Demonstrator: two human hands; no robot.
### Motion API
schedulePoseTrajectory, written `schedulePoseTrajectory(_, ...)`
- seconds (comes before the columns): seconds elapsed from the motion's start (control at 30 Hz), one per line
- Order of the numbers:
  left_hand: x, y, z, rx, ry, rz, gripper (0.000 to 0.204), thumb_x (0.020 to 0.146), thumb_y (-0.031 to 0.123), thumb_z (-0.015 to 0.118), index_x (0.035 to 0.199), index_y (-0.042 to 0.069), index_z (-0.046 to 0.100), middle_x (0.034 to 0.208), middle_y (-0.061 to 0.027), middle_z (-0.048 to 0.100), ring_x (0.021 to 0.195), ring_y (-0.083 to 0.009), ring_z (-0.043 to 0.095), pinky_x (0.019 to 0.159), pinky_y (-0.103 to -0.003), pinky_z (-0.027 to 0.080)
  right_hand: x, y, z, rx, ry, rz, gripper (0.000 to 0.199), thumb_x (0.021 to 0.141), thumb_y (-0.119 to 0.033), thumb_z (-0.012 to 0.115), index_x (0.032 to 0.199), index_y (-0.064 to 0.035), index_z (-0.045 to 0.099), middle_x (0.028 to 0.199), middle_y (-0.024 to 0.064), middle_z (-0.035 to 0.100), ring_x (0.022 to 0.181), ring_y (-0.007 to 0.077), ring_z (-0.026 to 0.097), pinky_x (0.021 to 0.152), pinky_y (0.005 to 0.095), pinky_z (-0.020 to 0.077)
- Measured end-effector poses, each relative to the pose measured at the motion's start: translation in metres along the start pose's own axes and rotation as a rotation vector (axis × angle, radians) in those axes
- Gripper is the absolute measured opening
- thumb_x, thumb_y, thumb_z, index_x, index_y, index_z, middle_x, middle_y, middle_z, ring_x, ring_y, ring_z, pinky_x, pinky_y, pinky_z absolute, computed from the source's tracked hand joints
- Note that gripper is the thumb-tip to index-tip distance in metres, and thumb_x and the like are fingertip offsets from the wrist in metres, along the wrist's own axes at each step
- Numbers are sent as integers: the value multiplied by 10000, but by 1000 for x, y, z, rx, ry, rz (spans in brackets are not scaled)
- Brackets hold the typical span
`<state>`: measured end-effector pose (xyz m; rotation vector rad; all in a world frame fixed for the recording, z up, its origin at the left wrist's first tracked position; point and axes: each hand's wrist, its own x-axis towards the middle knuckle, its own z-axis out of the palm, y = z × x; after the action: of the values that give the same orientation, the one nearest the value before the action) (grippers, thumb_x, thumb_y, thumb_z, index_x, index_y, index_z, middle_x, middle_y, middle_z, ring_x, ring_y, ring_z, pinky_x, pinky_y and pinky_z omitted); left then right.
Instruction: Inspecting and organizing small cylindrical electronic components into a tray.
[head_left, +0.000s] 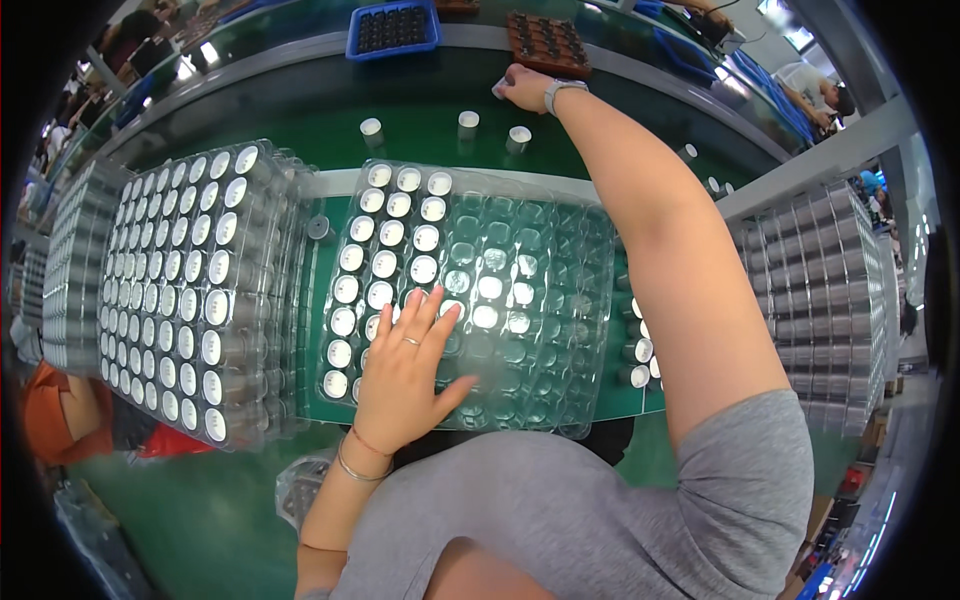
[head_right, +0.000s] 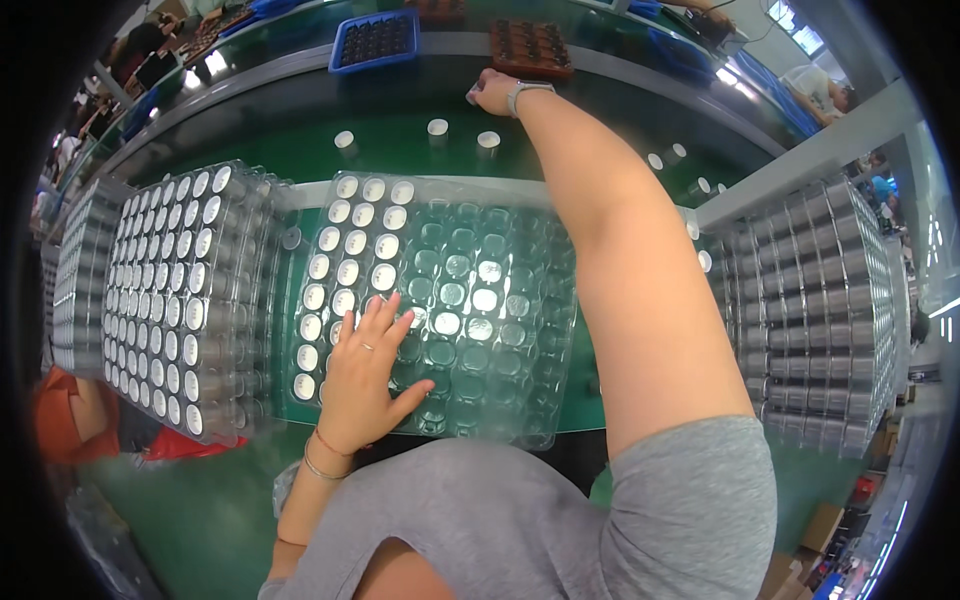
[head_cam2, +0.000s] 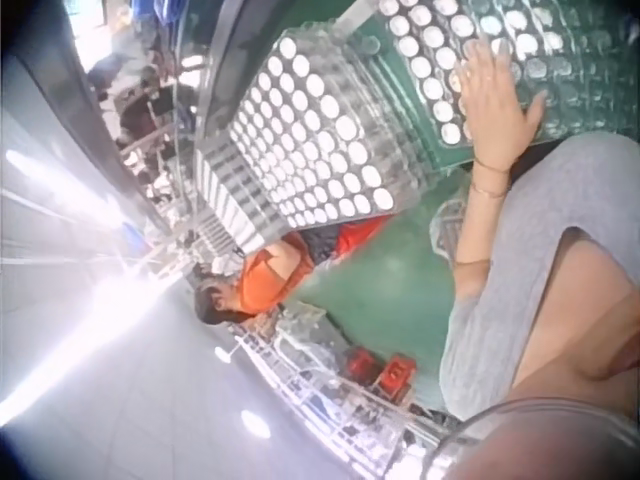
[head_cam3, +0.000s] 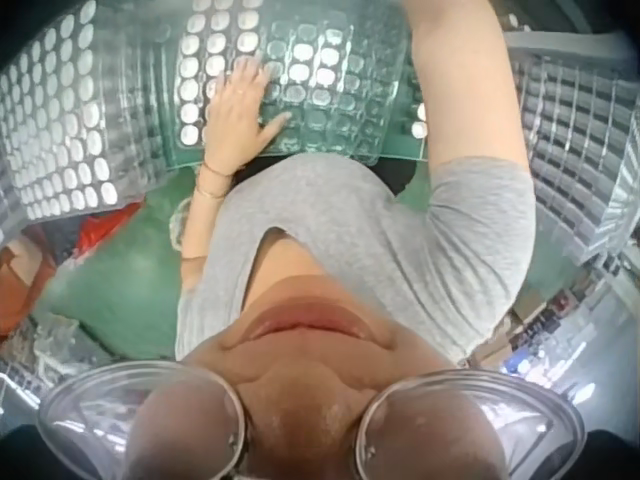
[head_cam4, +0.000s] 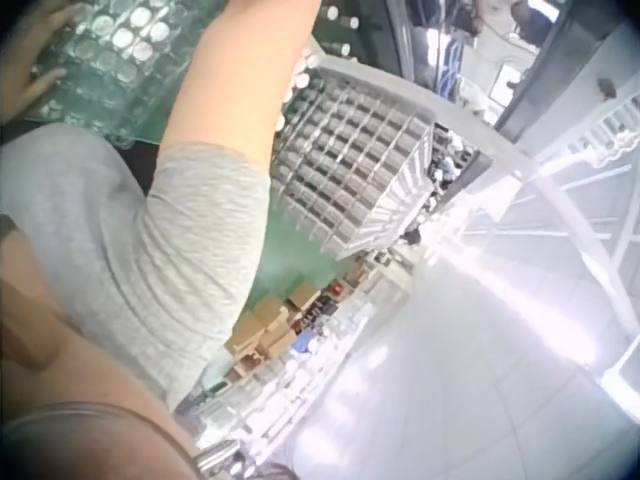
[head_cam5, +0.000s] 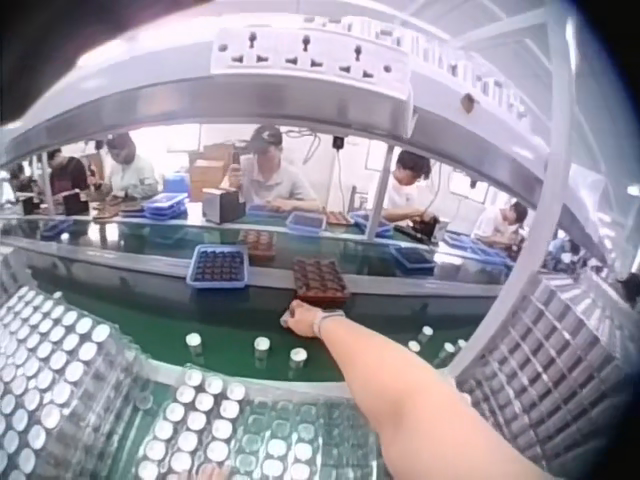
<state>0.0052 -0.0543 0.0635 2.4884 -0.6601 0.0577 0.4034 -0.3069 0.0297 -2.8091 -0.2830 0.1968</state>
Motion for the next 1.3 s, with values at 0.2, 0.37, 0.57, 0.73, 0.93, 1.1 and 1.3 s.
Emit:
schedulePoseTrajectory(0.2, 5, -4, 0, -28, -1, 5, 757, 714, 287, 768, 1345, 31, 439, 1448, -196, 392, 1323, -421, 375, 1092, -560, 249, -2, -9, -22, 90, 53, -50, 488, 936, -406, 515, 1267, -54, 453, 1104, 164, 612, 811, 229, 639, 618, 327, 541)
schedulePoseTrajectory(0.37, 3, -3, -7, -135, -14, -11, 766, 724, 213, 744, 1368, -8, 393, 1445, -191, 398, 1343, -398, 359, 1116, -551, 210, -96, -51, -85, 903, -48, 69, 481, 986, -403, 426, 1311, -48, 441, 1285, 195, 472, 1118, 306, 447, 940, 397, 376)
schedulePoseTrajectory(0.57, -6, -15, -5, -671, 180, -195, 623, 800, -26, 577, 1383, -31, 359, 1429, -168, 401, 1341, -280, 377, 1130, -396, 251, -263, -94, -79, 1760, -492, -43, 460, 1020, -410, 352, 1291, -54, 461, 1247, 125, 544, 826, 186, 598, 743, 294, 511)
schedulePoseTrajectory(0.73, 11, 9, -6, -1144, 144, -240, 631, 799, -28, 663, 1368, -25, 388, 1351, -152, 471, 1191, -227, 515, 983, -351, 437, -346, -99, -24, 2180, -788, 130, 596, 1010, -464, 328, 1359, 14, 400, 1320, 134, 480, 821, 188, 522, 668, 286, 436)
schedulePoseTrajectory(0.93, 18, 26, 11, -1412, 129, -239, 408, 870, -34, 619, 1253, -104, 495, 1168, -151, 601, 1086, -195, 592, 918, -292, 490, -372, -105, 23, 2321, -774, 101, 600, 1021, -462, 271, 1384, 1, 389, 1353, 107, 480, 777, 183, 516, 670, 283, 429)
schedulePoseTrajectory(1.1, 9, 14, 20, -1331, 192, -418, 295, 929, 64, 552, 1208, -30, 534, 1129, -116, 608, 1010, -178, 615, 832, -309, 540, -375, -111, 17, 2003, -403, 32, 479, 1026, -380, 344, 1291, 3, 459, 1228, 128, 558, 795, 179, 580, 698, 288, 469)
schedulePoseTrajectory(1.3, 9, 5, 19, -1281, 260, -418, 219, 915, 8, 564, 1133, -8, 563, 1056, -86, 602, 816, -95, 582, 645, -201, 493, -374, -110, 49, 1580, 7, -53, 340, 934, -63, 553, 1259, -1, 475, 1108, 86, 597, 836, 103, 580, 732, 238, 487)
